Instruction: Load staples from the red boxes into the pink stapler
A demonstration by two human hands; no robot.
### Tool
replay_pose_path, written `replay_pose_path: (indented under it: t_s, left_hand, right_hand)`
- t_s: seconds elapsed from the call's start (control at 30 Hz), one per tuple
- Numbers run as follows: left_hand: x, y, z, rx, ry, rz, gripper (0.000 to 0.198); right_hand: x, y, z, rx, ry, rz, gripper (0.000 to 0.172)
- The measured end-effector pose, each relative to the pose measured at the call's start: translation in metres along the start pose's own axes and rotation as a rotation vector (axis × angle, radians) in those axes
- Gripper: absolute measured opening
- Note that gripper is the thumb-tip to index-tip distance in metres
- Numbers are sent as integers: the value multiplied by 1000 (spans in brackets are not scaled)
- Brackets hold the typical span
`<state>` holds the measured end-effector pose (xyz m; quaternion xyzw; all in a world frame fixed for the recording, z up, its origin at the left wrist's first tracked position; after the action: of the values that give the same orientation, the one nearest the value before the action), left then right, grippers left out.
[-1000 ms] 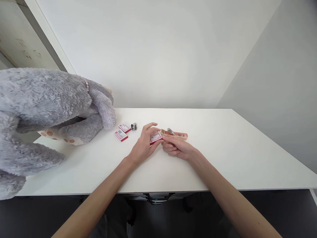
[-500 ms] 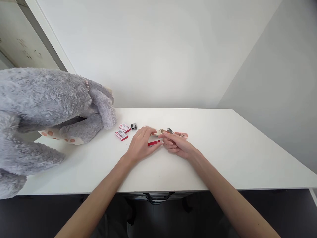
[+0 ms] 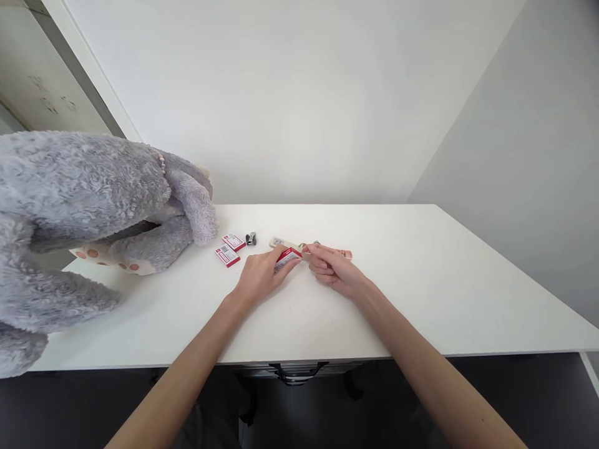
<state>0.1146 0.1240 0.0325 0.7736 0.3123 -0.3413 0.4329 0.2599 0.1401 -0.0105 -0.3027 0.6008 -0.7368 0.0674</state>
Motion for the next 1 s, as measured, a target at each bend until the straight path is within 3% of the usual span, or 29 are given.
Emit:
replay_pose_path:
  t_s: [0.2, 0.63, 0.87, 1.0]
  left_hand:
    - [10, 6, 1, -78, -132, 225, 35]
    - [13, 8, 2, -164, -157, 492, 38]
    - [28, -8, -2, -341, -160, 1094, 35]
    - [30, -18, -5, -374, -112, 1281, 34]
  right_hand:
    - [7, -1, 1, -11, -22, 111, 37]
    - [10, -1, -1, -125, 3, 416, 43]
    - [4, -3, 1, -77, 55, 257, 44]
    - [5, 4, -1, -36, 8, 267, 38]
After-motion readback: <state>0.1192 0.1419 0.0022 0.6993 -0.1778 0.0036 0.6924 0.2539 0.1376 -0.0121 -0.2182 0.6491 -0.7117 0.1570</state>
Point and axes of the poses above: each hand's wrist, its own z-axis away from the middle knuckle, its own x-axis out of the palm, y = z × x, the point moved 9 cm from there along -z, towards the middle knuckle, and after that the axes turned 5 degrees about z, right-handed, at the moved point
